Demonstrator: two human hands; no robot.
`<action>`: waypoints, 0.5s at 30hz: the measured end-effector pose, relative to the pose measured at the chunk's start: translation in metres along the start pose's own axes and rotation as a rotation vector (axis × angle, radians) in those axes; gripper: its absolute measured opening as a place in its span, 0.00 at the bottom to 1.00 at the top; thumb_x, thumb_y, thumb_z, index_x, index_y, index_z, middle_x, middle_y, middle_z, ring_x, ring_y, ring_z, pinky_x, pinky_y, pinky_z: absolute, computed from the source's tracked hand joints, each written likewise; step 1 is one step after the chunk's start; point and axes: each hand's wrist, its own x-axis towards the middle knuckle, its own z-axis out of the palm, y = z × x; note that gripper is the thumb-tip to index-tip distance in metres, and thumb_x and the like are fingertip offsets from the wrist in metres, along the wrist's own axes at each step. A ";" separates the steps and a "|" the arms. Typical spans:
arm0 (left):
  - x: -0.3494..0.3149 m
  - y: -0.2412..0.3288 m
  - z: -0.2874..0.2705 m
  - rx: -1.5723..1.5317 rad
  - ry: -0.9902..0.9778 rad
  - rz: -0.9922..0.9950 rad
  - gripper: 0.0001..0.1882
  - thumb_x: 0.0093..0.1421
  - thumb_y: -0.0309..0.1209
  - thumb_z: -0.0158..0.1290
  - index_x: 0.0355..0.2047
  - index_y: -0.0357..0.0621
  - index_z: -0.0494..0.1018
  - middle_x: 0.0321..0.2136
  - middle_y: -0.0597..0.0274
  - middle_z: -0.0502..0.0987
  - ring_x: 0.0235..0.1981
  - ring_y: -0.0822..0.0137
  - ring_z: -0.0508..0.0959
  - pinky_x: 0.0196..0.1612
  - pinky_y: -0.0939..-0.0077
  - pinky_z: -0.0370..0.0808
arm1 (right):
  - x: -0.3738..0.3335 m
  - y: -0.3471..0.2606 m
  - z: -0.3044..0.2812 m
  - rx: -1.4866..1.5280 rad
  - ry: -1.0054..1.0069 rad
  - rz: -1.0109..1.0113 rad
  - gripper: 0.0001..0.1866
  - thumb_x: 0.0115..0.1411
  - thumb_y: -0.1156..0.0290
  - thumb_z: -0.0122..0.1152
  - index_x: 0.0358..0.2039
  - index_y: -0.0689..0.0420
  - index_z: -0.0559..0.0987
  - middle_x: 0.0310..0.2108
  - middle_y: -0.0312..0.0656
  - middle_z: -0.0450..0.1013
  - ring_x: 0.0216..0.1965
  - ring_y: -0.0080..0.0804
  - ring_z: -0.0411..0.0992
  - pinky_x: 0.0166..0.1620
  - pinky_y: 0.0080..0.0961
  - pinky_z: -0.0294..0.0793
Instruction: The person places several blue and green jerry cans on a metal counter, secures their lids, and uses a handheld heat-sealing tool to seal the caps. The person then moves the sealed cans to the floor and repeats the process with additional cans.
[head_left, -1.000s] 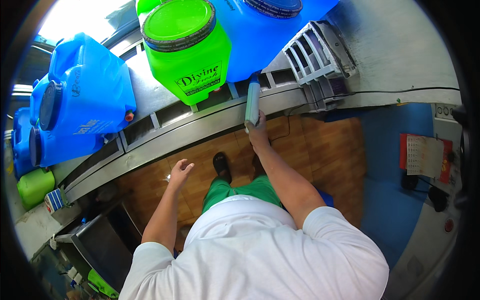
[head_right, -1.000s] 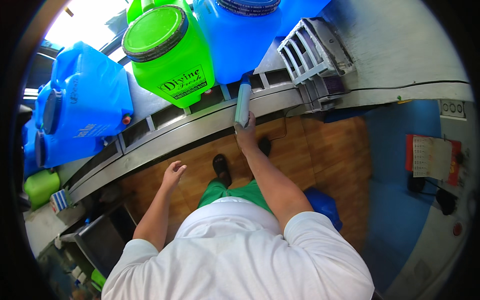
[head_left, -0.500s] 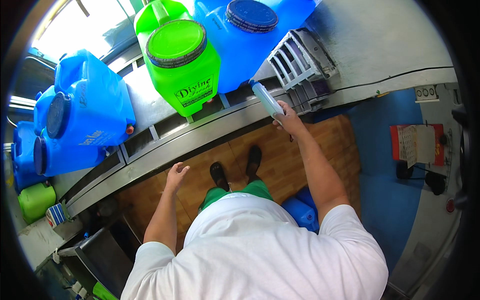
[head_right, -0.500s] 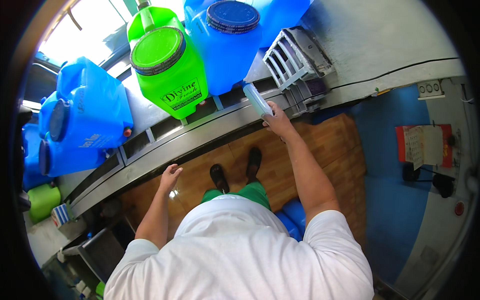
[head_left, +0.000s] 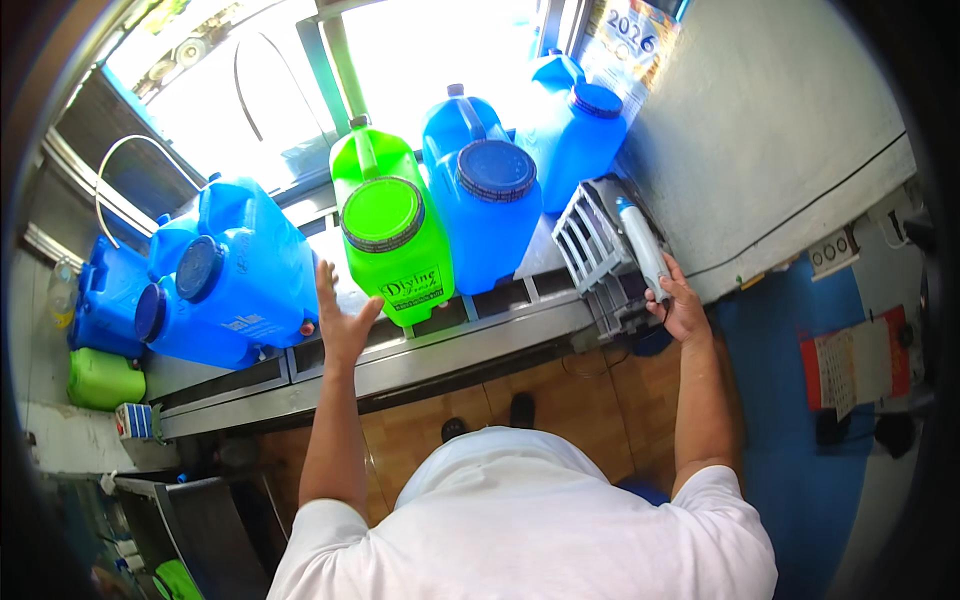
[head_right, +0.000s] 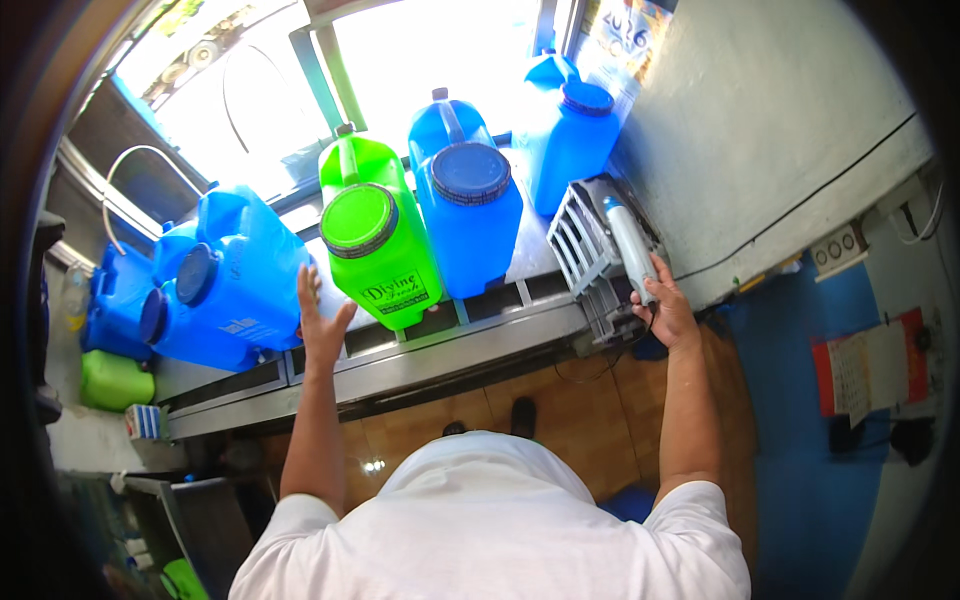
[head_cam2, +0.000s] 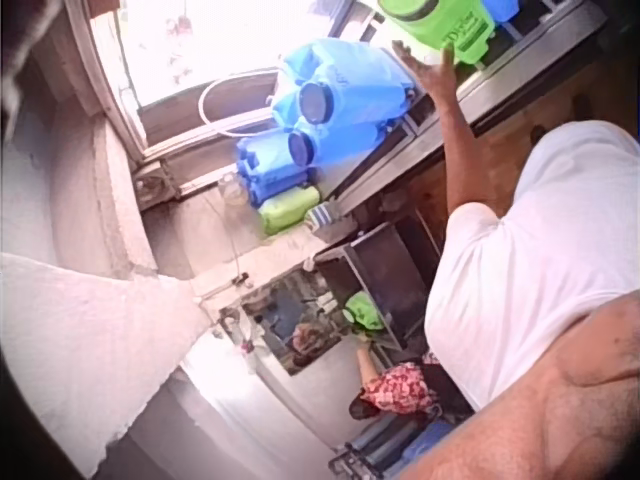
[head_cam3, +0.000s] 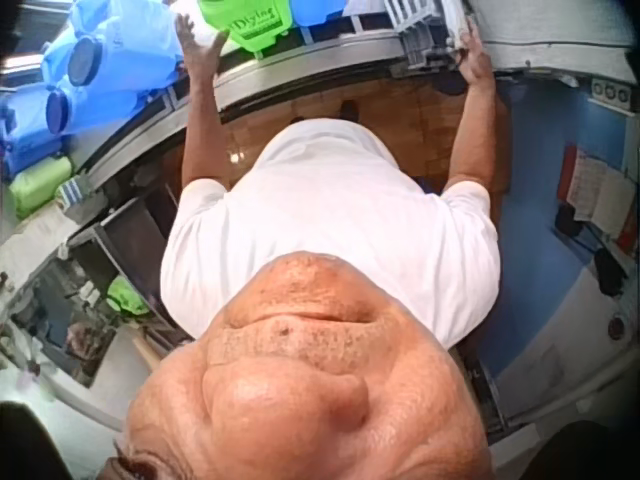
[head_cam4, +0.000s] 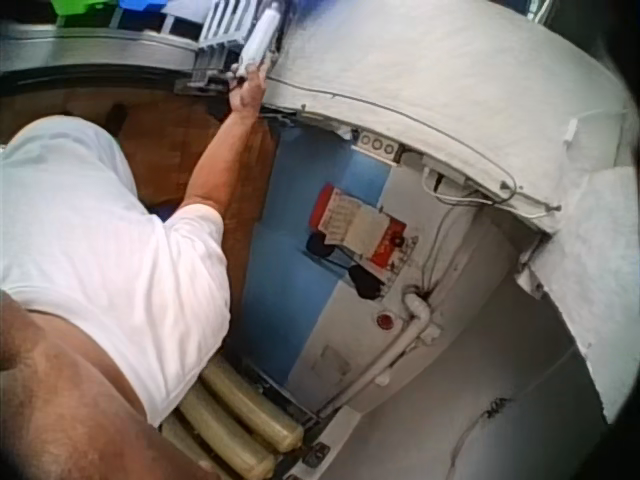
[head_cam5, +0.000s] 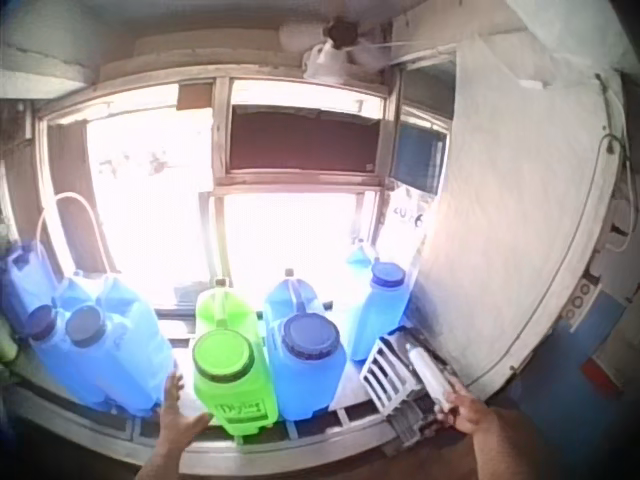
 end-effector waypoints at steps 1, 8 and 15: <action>0.021 0.014 0.004 0.024 0.020 0.043 0.59 0.44 0.41 0.72 0.70 0.43 0.47 0.64 0.41 0.60 0.64 0.49 0.63 0.65 0.58 0.61 | 0.012 -0.007 -0.007 -0.019 0.014 -0.012 0.33 0.64 0.71 0.56 0.68 0.45 0.57 0.44 0.39 0.68 0.34 0.28 0.73 0.32 0.23 0.78; 0.079 0.052 0.027 0.092 -0.018 -0.072 0.64 0.39 0.47 0.75 0.69 0.42 0.47 0.59 0.40 0.67 0.60 0.47 0.69 0.61 0.58 0.67 | 0.092 -0.014 -0.050 0.020 0.073 -0.020 0.33 0.65 0.70 0.54 0.69 0.47 0.56 0.47 0.40 0.69 0.36 0.30 0.75 0.34 0.25 0.78; 0.083 0.027 -0.007 -0.554 -0.156 -0.260 0.44 0.51 0.20 0.66 0.66 0.39 0.55 0.58 0.45 0.68 0.59 0.58 0.71 0.60 0.64 0.69 | 0.148 0.012 -0.108 -0.691 0.424 -0.187 0.26 0.63 0.68 0.57 0.61 0.55 0.67 0.53 0.47 0.70 0.51 0.41 0.72 0.46 0.38 0.76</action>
